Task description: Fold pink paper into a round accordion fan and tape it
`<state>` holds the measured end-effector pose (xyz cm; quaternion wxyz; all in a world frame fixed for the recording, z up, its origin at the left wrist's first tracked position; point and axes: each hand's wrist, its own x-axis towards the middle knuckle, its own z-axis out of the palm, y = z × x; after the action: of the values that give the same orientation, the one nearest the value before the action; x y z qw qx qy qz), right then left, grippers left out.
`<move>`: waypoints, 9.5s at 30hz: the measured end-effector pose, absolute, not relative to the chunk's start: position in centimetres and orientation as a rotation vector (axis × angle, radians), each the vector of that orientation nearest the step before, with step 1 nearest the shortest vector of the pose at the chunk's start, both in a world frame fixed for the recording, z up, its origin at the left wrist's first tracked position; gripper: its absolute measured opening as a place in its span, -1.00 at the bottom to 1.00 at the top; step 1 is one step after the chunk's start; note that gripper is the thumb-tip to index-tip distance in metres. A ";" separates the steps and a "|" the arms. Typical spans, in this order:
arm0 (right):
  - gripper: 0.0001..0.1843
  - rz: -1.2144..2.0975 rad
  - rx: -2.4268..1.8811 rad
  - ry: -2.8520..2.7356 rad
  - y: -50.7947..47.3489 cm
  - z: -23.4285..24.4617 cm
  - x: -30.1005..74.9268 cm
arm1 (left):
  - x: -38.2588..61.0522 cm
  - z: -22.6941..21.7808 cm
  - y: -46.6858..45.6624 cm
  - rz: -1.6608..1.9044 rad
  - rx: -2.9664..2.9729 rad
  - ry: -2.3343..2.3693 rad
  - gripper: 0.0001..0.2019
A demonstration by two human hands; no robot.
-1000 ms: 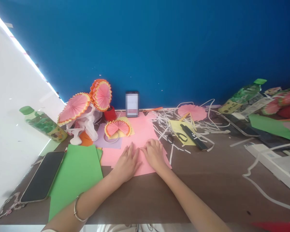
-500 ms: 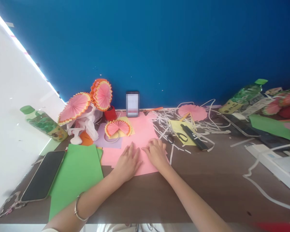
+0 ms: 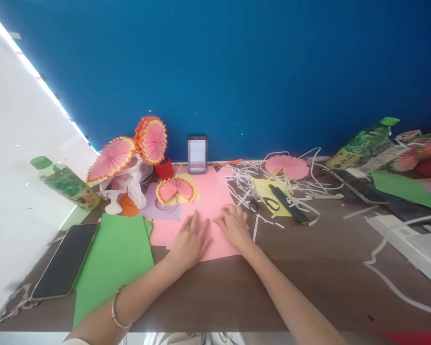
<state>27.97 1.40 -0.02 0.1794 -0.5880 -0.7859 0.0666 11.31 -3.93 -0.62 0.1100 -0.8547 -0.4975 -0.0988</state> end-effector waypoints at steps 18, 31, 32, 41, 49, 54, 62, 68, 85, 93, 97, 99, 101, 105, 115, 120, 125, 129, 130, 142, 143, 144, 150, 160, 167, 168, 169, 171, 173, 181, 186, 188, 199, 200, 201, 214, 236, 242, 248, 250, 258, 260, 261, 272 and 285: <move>-0.64 0.216 -1.664 -2.176 1.5 0.0 28.0 | 11.4 -0.2 -4.0 -0.291 -2.473 -1.540 -0.53; -0.64 0.234 -1.695 -2.136 2.0 -0.5 28.8 | 11.3 -0.1 -3.9 -0.318 -2.456 -1.520 -0.53; -0.64 0.221 -1.698 -2.140 1.9 -0.4 28.8 | 11.3 -0.1 -3.9 -0.318 -2.453 -1.520 -0.53; -0.65 0.283 -1.723 -2.104 2.3 -0.6 30.0 | 11.4 -0.4 -3.9 -0.311 -2.443 -1.552 -0.53; -0.64 0.286 -1.756 -2.093 2.5 -0.6 30.3 | 11.4 0.0 -4.0 -0.286 -2.441 -1.574 -0.55; -0.64 0.287 -1.788 -2.098 2.8 -0.4 31.1 | 11.3 0.0 -4.0 -0.286 -2.441 -1.581 -0.55; -0.63 0.291 -1.770 -2.136 2.9 -0.4 31.4 | 11.4 0.0 -4.0 -0.265 -2.448 -1.596 -0.54; -0.60 0.300 -1.776 -2.129 3.2 -0.6 31.9 | 11.4 0.1 -4.1 -0.260 -2.440 -1.620 -0.55; -0.74 0.028 -1.715 -1.940 3.1 -0.3 31.7 | 11.3 -0.7 -3.9 -0.273 -2.448 -1.633 -0.54; -0.58 -0.010 -1.833 -2.123 2.4 -0.8 30.3 | 11.3 -0.6 -4.0 -0.252 -2.427 -1.644 -0.54; -0.56 0.008 -1.852 -2.132 2.6 -1.1 30.7 | 11.3 -0.4 -4.1 -0.222 -2.411 -1.659 -0.55; -0.55 0.002 -1.856 -2.133 2.8 -1.2 31.0 | 11.4 -0.4 -4.1 -0.222 -2.414 -1.672 -0.55; -0.53 -0.038 -1.852 -2.136 2.8 -1.2 31.0 | 11.4 -0.4 -4.1 -0.227 -2.414 -1.691 -0.56; -0.58 -0.142 -1.774 -2.119 2.6 -0.8 30.7 | 11.2 -0.2 -4.1 -0.219 -2.440 -1.722 -0.54; -0.83 0.112 -1.272 -2.295 2.3 -0.1 30.0 | 10.4 0.0 -3.2 -0.359 -2.585 -1.807 -0.54; -0.81 0.232 -1.297 -2.281 2.5 -0.3 30.2 | 8.1 1.6 -1.9 -0.442 -2.283 -1.895 -0.65; -0.84 0.296 -1.298 -2.278 2.5 -0.2 30.2 | 5.7 1.9 -0.9 -0.330 -2.052 -2.010 -0.73; -0.79 0.283 -1.290 -2.300 2.7 -0.3 30.3 | 5.2 1.4 -0.7 -0.238 -2.036 -2.038 -0.75; -0.78 0.276 -1.294 -2.303 2.7 -0.3 30.3 | 5.2 1.3 -0.7 -0.232 -2.041 -2.036 -0.75; -0.80 0.219 -1.203 -2.356 2.0 -0.7 28.7 | 6.3 1.7 -0.9 -0.636 -2.111 -2.057 -0.75; -0.79 0.229 -1.209 -2.352 2.1 -0.7 28.8 | 6.3 1.7 -1.0 -0.735 -2.114 -2.083 -0.74; -0.79 0.237 -1.218 -2.345 2.2 -0.6 29.0 | 6.3 1.7 -1.1 -0.849 -2.109 -2.119 -0.74; -0.80 0.192 -1.315 -2.269 2.9 -0.4 30.3 | 6.0 2.3 -1.0 -2.207 -1.678 -2.188 -0.82; -0.71 0.539 -1.164 -2.014 1.4 1.1 28.6 | 7.7 1.6 -1.2 -3.011 -2.118 -1.892 -0.77; -0.76 0.530 -1.062 -1.813 0.2 1.5 27.4 | 9.5 2.0 -3.2 -2.011 -2.995 -1.845 -0.74; -0.76 0.530 -1.081 -1.768 0.2 1.5 27.4 | 9.5 2.1 -3.2 -1.920 -3.047 -1.793 -0.73; -0.76 0.542 -1.108 -1.726 0.3 1.5 27.6 | 9.5 2.3 -3.2 -1.834 -3.088 -1.737 -0.73; -0.75 0.580 -1.167 -1.661 0.4 1.4 27.9 | 9.5 2.5 -3.2 -1.685 -3.145 -1.636 -0.72; -0.74 0.608 -1.215 -1.622 0.5 1.2 28.1 | 9.5 2.6 -3.2 -1.570 -3.181 -1.562 -0.73; -0.70 0.693 -1.232 -1.626 0.8 0.4 28.0 | 9.5 1.4 -2.7 -1.512 -3.189 -1.523 -0.80; -0.71 0.785 -1.239 -1.608 0.9 0.7 28.0 | 9.4 1.2 -2.6 -1.527 -3.182 -1.536 -0.80; -0.73 0.868 -1.235 -1.603 0.8 0.8 27.9 | 9.4 1.3 -2.6 -1.503 -3.196 -1.551 -0.79; -0.64 0.572 -1.081 -1.708 0.3 1.3 27.1 | 9.4 1.6 -2.8 -1.531 -3.168 -1.645 -0.76; -0.67 0.508 -1.031 -1.737 0.1 1.5 27.1 | 9.4 1.6 -2.8 -1.533 -3.169 -1.643 -0.74; -0.70 0.458 -0.978 -1.762 -0.1 1.7 27.1 | 9.5 1.6 -2.8 -1.532 -3.173 -1.639 -0.73; -0.81 0.405 -0.769 -1.804 -1.0 2.5 27.1 | 9.4 1.6 -2.8 -1.394 -3.244 -1.502 -0.77; -0.90 0.629 -0.922 -1.944 -0.5 2.8 27.6 | 8.7 1.8 -2.5 -0.996 -3.141 -1.372 -0.77; -0.92 0.469 -0.965 -1.828 -0.6 2.5 27.6 | 8.4 0.4 -1.8 -0.898 -3.013 -1.252 -0.74; -0.90 0.589 -1.006 -1.718 -0.5 2.0 27.7 | 7.9 0.5 -1.8 -0.813 -2.843 -1.392 -0.75; -0.90 0.618 -1.029 -1.663 -0.4 1.9 27.7 | 7.9 1.1 -1.9 -0.759 -2.926 -1.389 -0.76; -0.85 0.667 -1.107 -1.418 0.6 2.7 28.6 | 7.0 1.2 -1.4 -0.796 -2.859 -1.302 -0.78; -0.81 0.713 -1.122 -1.420 0.9 2.7 29.0 | 6.5 1.0 -0.9 -0.778 -2.721 -1.284 -0.76; -0.80 0.734 -1.131 -1.439 1.2 2.6 29.2 | 6.3 1.0 -0.6 -0.753 -2.671 -1.262 -0.75; -0.89 0.675 -1.255 -1.883 2.7 2.3 31.4 | 5.4 1.7 -0.3 -0.518 -2.650 -1.232 -0.72; -0.85 0.392 -1.329 -2.174 3.1 0.6 31.2 | 5.3 1.8 0.0 -0.274 -2.547 -1.282 -0.71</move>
<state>31.21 3.06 0.59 0.2782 -0.4952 -0.8100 0.1461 5.25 0.00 1.78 0.1381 -0.8806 -0.4433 -0.0948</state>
